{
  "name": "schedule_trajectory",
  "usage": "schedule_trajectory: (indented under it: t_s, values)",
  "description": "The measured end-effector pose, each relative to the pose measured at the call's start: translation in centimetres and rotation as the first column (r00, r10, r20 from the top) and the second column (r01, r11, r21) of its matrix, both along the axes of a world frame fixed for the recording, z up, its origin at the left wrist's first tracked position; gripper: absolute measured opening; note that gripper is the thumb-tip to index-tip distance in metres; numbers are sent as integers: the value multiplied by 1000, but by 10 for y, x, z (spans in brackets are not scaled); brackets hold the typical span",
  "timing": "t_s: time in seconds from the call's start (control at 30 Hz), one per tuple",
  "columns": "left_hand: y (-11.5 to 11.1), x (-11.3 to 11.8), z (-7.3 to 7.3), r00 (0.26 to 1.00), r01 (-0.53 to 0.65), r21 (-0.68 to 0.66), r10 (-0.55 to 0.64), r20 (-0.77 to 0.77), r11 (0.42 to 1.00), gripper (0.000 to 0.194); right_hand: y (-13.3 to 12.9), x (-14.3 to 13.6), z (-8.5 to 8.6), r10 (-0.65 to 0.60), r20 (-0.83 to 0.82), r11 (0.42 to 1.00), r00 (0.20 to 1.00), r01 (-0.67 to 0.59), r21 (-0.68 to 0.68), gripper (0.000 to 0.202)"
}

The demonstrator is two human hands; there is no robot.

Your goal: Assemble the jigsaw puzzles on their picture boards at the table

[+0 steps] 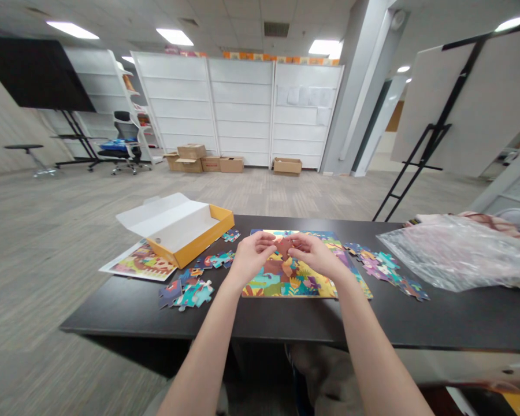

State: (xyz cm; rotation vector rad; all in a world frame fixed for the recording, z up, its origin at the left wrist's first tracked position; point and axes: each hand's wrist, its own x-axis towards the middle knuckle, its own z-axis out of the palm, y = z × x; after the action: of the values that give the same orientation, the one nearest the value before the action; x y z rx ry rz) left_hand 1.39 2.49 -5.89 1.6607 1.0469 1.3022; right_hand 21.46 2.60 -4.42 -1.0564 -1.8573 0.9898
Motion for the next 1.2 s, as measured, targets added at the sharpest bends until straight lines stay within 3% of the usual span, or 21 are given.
schedule_trajectory:
  t_s: [0.1, 0.2, 0.33, 0.43, 0.67, 0.93, 1.07, 1.2]
  values:
    - [-6, 9, -1, 1000, 19, 26, -19, -16, 999, 16, -6, 13, 6, -8, -4, 1000, 1000, 8, 16, 20]
    - [-7, 11, -4, 986, -29, 88, 43, -158, 996, 17, -10, 26, 11, -119, 60, 993, 991, 117, 28, 22]
    - [-7, -1, -5, 864, -64, 195, 152, -479, 979, 22, -14, 39, 12, -274, 181, 962, 944, 270, 48, 24]
    - [-9, -12, -4, 780, -69, 214, 186, -598, 974, 22, -14, 41, 11, -314, 237, 949, 919, 310, 56, 18]
    - [-14, -21, -11, 750, -35, 216, 168, -640, 976, 19, -7, 43, 0, -345, 364, 937, 865, 341, 78, 2]
    - [-21, -10, -8, 754, 81, 194, 67, -654, 978, 12, -3, 45, -9, -304, 272, 925, 913, 351, -145, 12]
    - [-23, -6, -6, 755, 109, 174, 32, -655, 979, 14, -7, 43, -9, -228, 241, 911, 943, 294, -289, 21]
    - [-24, -5, -8, 738, 130, 178, 25, -675, 975, 16, -9, 43, -6, -179, 242, 906, 954, 256, -338, 25]
